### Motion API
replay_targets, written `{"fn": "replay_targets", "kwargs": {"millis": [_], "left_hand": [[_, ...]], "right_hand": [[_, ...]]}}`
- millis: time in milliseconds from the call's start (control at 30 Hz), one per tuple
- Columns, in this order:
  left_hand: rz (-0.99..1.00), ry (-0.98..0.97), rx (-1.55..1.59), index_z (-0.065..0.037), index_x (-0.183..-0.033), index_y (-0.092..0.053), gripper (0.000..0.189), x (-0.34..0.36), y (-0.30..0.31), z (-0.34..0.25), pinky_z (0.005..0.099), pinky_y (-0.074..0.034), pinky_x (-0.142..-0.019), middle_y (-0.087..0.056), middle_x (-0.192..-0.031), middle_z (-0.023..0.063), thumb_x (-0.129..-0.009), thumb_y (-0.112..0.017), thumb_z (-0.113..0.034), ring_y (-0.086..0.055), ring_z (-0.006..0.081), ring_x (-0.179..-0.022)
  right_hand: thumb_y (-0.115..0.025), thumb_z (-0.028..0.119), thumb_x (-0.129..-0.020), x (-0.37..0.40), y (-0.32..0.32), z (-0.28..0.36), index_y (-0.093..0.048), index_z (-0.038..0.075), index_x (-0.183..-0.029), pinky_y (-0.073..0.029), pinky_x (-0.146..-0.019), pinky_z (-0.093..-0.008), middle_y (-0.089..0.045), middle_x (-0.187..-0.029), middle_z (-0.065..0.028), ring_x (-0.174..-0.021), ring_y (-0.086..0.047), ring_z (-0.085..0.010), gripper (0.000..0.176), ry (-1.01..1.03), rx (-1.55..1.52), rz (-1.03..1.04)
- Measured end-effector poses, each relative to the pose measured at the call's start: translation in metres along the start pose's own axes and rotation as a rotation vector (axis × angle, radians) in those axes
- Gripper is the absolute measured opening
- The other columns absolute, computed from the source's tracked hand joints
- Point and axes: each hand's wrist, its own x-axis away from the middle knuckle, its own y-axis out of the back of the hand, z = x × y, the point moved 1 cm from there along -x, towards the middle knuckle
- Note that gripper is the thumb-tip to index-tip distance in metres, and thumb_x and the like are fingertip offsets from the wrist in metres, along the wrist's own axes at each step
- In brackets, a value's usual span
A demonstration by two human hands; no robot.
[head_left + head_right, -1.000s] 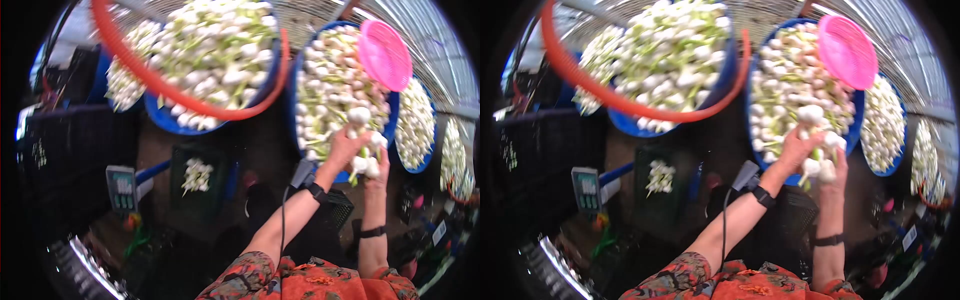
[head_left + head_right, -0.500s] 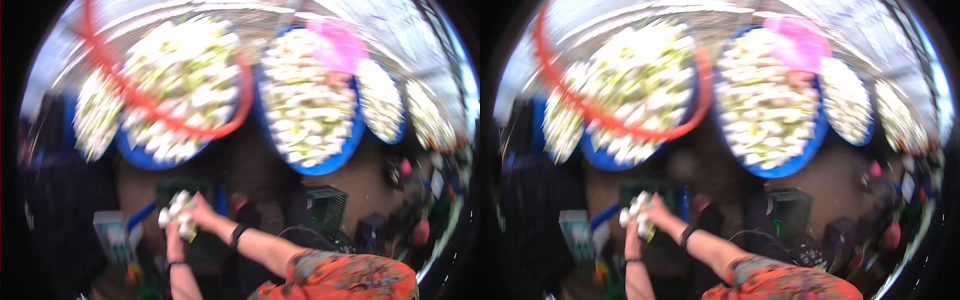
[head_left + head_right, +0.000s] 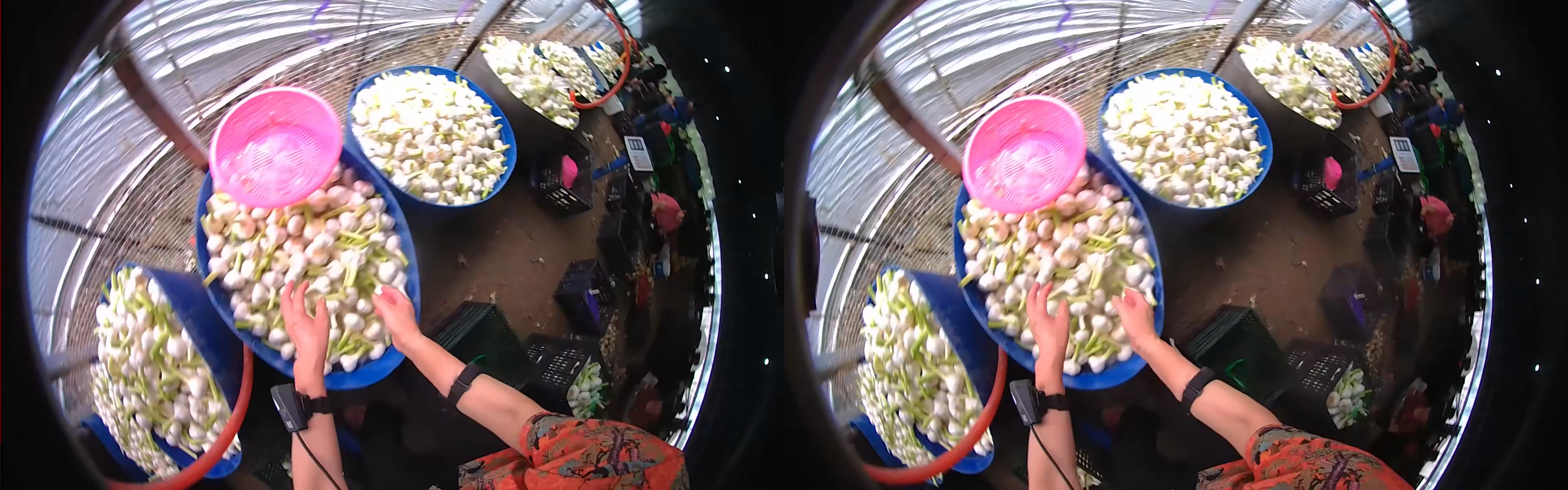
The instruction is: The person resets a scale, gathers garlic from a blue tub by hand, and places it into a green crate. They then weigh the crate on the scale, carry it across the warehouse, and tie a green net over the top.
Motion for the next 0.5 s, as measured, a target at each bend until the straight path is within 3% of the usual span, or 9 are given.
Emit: {"fn": "replay_targets", "kwargs": {"millis": [67,100,133,200,233,267,333,433,500], "left_hand": [[0.038,-0.152,-0.098,-0.008,-0.125,-0.053,0.053,-0.038,-0.031,-0.004,0.0451,-0.033,-0.105,-0.044,-0.135,0.0198,-0.075,-0.071,-0.01,-0.039,0.0378,-0.127],[0.04,-0.248,-0.108,-0.009,-0.127,-0.052,0.057,-0.059,-0.044,-0.002,0.0454,-0.032,-0.106,-0.043,-0.136,0.0202,-0.074,-0.072,-0.01,-0.037,0.0386,-0.128],[0.041,-0.316,-0.15,-0.009,-0.127,-0.052,0.058,-0.076,-0.063,0.018,0.0475,-0.031,-0.106,-0.041,-0.139,0.0206,-0.073,-0.073,-0.011,-0.036,0.0387,-0.129],[0.224,-0.103,-0.334,-0.008,-0.13,-0.05,0.065,-0.107,-0.103,0.057,0.0508,-0.027,-0.108,-0.04,-0.141,0.0205,-0.073,-0.074,-0.028,-0.035,0.0395,-0.13],[0.212,-0.114,-0.454,-0.011,-0.132,-0.049,0.067,-0.113,-0.12,0.084,0.0506,-0.026,-0.109,-0.037,-0.143,0.0201,-0.075,-0.072,-0.036,-0.031,0.0407,-0.132],[0.231,0.027,-0.461,-0.015,-0.133,-0.047,0.065,-0.109,-0.105,0.02,0.051,-0.026,-0.108,-0.034,-0.145,0.0193,-0.077,-0.07,-0.039,-0.027,0.0416,-0.133],[0.156,0.022,-0.421,-0.017,-0.133,-0.047,0.065,-0.097,-0.11,0.02,0.052,-0.027,-0.108,-0.035,-0.143,0.0182,-0.077,-0.069,-0.04,-0.024,0.0417,-0.134],[0.265,-0.001,-0.476,-0.009,-0.13,-0.049,0.061,-0.076,-0.119,0.035,0.046,-0.037,-0.1,-0.052,-0.127,0.0194,-0.082,-0.064,-0.045,-0.046,0.0358,-0.121],[0.599,0.266,-0.398,-0.012,-0.149,-0.02,0.099,-0.059,-0.109,0.025,0.0576,-0.002,-0.113,-0.007,-0.155,0.0177,-0.078,-0.053,-0.072,-0.004,0.0409,-0.141]], "right_hand": [[-0.065,0.021,-0.087,-0.047,-0.002,-0.013,-0.049,-0.004,-0.126,-0.048,-0.083,-0.0293,-0.06,-0.114,-0.014,-0.098,-0.058,-0.017,0.049,-0.002,0.129,-0.073],[-0.067,0.03,-0.084,-0.054,-0.003,0.008,-0.047,-0.001,-0.128,-0.048,-0.086,-0.0347,-0.061,-0.114,-0.0185,-0.101,-0.059,-0.0248,0.058,0.077,0.181,0.081],[-0.068,0.043,-0.078,-0.052,-0.011,0.019,-0.044,0.002,-0.132,-0.045,-0.091,-0.0423,-0.056,-0.12,-0.0236,-0.111,-0.055,-0.0347,0.071,0.029,0.413,-0.105],[-0.066,0.059,-0.074,-0.088,-0.023,-0.008,-0.028,0.005,-0.143,-0.032,-0.107,-0.0464,-0.036,-0.141,-0.026,-0.13,-0.037,-0.039,0.095,-0.044,0.669,-0.251],[-0.064,0.066,-0.073,-0.103,-0.013,-0.007,-0.017,0.005,-0.147,-0.023,-0.112,-0.0443,-0.024,-0.149,-0.0246,-0.138,-0.024,-0.0378,0.106,-0.167,0.565,-0.127],[-0.063,0.067,-0.072,-0.123,-0.004,-0.016,-0.013,0.005,-0.148,-0.02,-0.113,-0.0434,-0.019,-0.151,-0.0237,-0.14,-0.019,-0.0368,0.11,-0.104,0.525,-0.139],[-0.062,0.069,-0.072,-0.139,-0.003,-0.026,-0.008,0.005,-0.149,-0.017,-0.115,-0.0425,-0.014,-0.153,-0.0229,-0.142,-0.014,-0.0359,0.114,-0.069,0.476,-0.124],[-0.067,0.07,-0.067,-0.13,-0.016,-0.019,-0.001,0.007,-0.149,-0.014,-0.116,-0.0417,-0.011,-0.154,-0.0209,-0.143,-0.011,-0.0342,0.123,-0.2,0.275,-0.167],[-0.071,0.068,-0.065,-0.108,-0.015,-0.001,0.0,0.007,-0.149,-0.015,-0.116,-0.0418,-0.011,-0.153,-0.0222,-0.143,-0.01,-0.035,0.126,-0.216,0.209,-0.108]]}}
